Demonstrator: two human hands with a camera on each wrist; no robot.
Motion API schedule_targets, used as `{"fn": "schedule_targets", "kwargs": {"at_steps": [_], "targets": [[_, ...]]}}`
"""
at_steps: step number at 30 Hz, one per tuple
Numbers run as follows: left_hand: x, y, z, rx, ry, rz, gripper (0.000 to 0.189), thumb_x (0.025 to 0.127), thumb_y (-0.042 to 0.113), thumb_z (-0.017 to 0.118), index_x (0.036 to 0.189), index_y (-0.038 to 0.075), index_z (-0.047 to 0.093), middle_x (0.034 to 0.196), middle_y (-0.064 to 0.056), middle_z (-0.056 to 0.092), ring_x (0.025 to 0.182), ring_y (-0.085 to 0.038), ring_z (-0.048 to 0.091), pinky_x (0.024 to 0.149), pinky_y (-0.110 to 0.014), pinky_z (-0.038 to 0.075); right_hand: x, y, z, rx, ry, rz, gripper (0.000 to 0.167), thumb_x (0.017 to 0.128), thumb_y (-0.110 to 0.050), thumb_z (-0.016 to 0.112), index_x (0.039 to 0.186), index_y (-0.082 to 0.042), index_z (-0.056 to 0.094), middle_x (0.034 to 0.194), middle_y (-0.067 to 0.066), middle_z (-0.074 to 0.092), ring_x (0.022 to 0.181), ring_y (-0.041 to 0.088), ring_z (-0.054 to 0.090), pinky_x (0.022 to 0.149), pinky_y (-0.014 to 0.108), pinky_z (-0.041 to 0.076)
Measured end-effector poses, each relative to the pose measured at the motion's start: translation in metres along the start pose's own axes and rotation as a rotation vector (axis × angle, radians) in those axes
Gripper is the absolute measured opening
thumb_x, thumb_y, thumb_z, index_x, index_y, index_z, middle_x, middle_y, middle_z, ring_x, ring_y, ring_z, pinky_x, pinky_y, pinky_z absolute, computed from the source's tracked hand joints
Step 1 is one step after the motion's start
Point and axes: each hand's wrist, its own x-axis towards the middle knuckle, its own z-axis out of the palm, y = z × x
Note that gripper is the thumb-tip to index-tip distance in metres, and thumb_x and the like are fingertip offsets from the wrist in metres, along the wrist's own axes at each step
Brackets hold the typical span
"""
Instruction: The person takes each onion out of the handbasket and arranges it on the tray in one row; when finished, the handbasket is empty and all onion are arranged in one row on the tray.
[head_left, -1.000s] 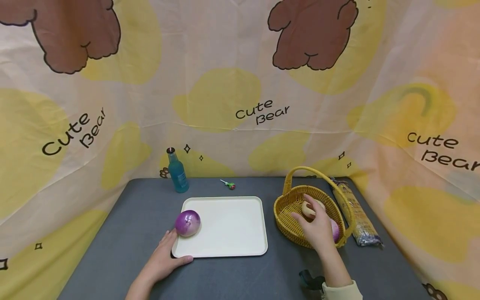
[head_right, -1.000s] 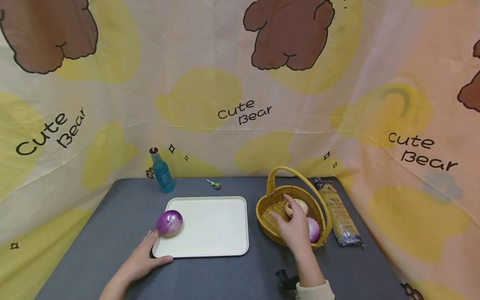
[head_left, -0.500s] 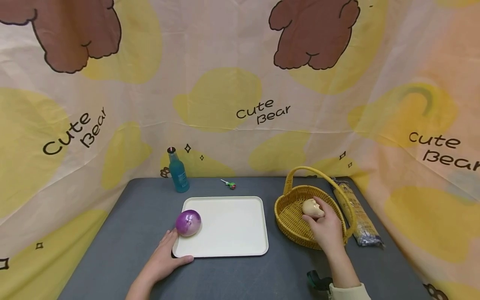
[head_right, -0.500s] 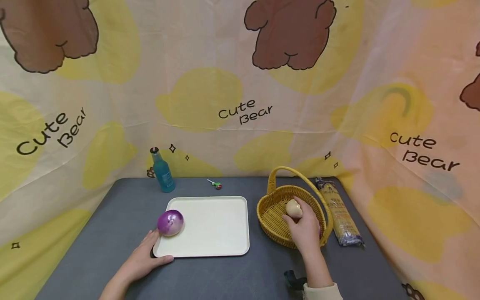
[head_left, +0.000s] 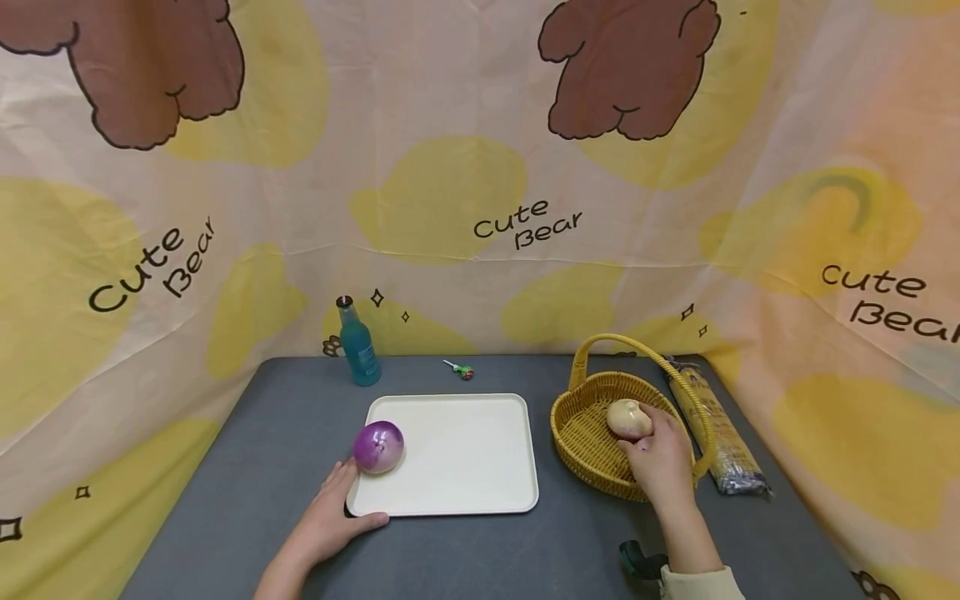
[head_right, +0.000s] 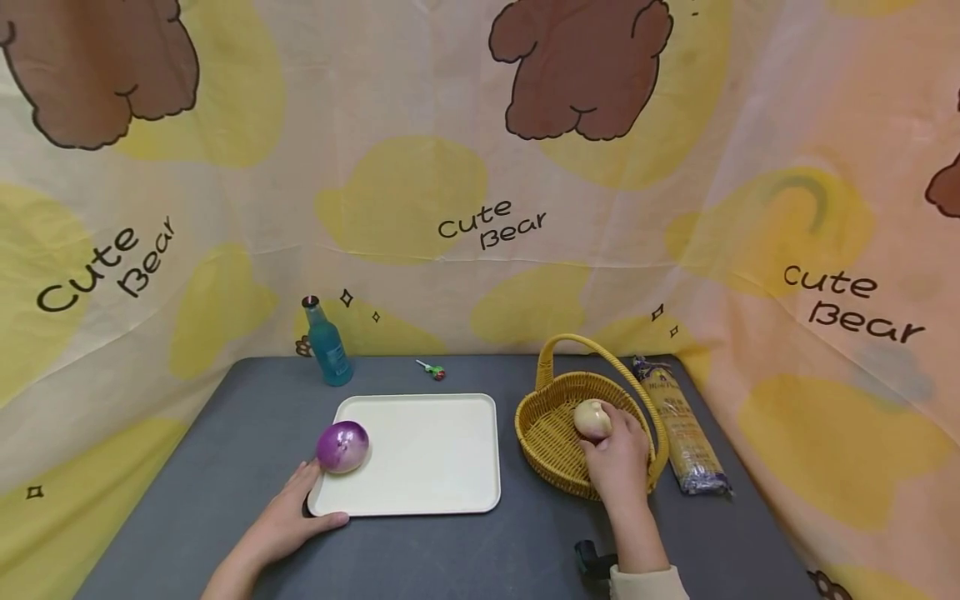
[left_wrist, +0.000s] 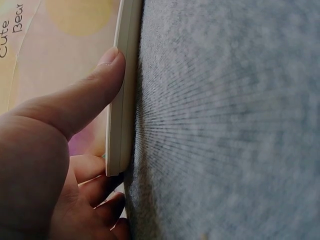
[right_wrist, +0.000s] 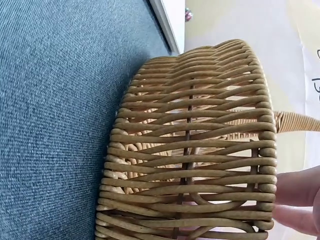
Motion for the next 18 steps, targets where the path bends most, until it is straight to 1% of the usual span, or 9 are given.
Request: {"fn": "schedule_targets", "kwargs": {"at_steps": [5,7,9,11,14,16,18], "targets": [[-0.0008,0.0003,0.0007,0.005,0.004,-0.001,0.119,0.077,0.059,0.081,0.156,-0.008,0.022,0.162,-0.03,0.024,0.152,-0.051,0.012,0.119,-0.067,0.016,-0.0003,0.0027,0.0007,-0.048,-0.052,0.023,0.077,0.081,-0.009,0.076,0.149,0.004,0.042,0.149,0.037,0.035,0.137,0.057,0.031,0.11,0.071,0.027],[-0.0006,0.0003,0.0006,0.003,0.003,-0.006,0.119,0.077,0.059,0.081,0.157,-0.008,0.022,0.162,-0.029,0.024,0.152,-0.05,0.012,0.119,-0.067,0.016,-0.0003,0.0027,0.0001,-0.082,-0.072,0.024,0.076,0.081,-0.008,0.073,0.148,0.008,0.041,0.149,0.039,0.033,0.137,0.059,0.03,0.11,0.071,0.028],[-0.0006,0.0003,0.0003,0.001,0.003,-0.008,0.12,0.077,0.059,0.081,0.157,-0.008,0.022,0.162,-0.029,0.024,0.152,-0.051,0.011,0.119,-0.067,0.016,-0.0009,0.0023,-0.0009,-0.12,-0.095,0.024,0.076,0.08,-0.009,0.073,0.145,0.014,0.041,0.148,0.043,0.032,0.135,0.062,0.03,0.109,0.072,0.029],[-0.0009,0.0003,-0.0001,-0.004,0.001,-0.014,0.12,0.077,0.059,0.081,0.157,-0.007,0.021,0.163,-0.029,0.023,0.152,-0.05,0.011,0.12,-0.067,0.016,-0.0014,0.0023,-0.0015,-0.171,-0.11,0.012,0.071,0.08,-0.008,0.071,0.14,0.018,0.044,0.144,0.045,0.035,0.131,0.064,0.034,0.106,0.072,0.034],[-0.0012,0.0003,-0.0001,-0.006,0.002,-0.013,0.12,0.077,0.059,0.081,0.157,-0.007,0.021,0.163,-0.029,0.023,0.152,-0.05,0.011,0.12,-0.067,0.015,-0.0026,0.0023,-0.0021,-0.229,-0.127,0.0,0.065,0.079,-0.01,0.076,0.129,0.023,0.05,0.133,0.046,0.043,0.121,0.062,0.044,0.099,0.069,0.042],[-0.0013,0.0003,0.0001,-0.009,0.002,-0.012,0.12,0.076,0.059,0.081,0.157,-0.007,0.021,0.163,-0.029,0.023,0.152,-0.05,0.011,0.12,-0.067,0.015,-0.0032,0.0022,-0.0019,-0.255,-0.126,-0.006,0.057,0.078,-0.011,0.077,0.119,0.023,0.055,0.125,0.044,0.048,0.112,0.059,0.052,0.093,0.066,0.046],[-0.0014,0.0005,0.0001,-0.011,0.002,-0.012,0.12,0.076,0.059,0.081,0.157,-0.007,0.021,0.163,-0.029,0.023,0.152,-0.05,0.01,0.12,-0.067,0.015,-0.0032,0.0019,-0.0017,-0.274,-0.126,-0.01,0.048,0.077,-0.011,0.078,0.109,0.02,0.061,0.117,0.041,0.052,0.103,0.056,0.056,0.088,0.064,0.048]]}}
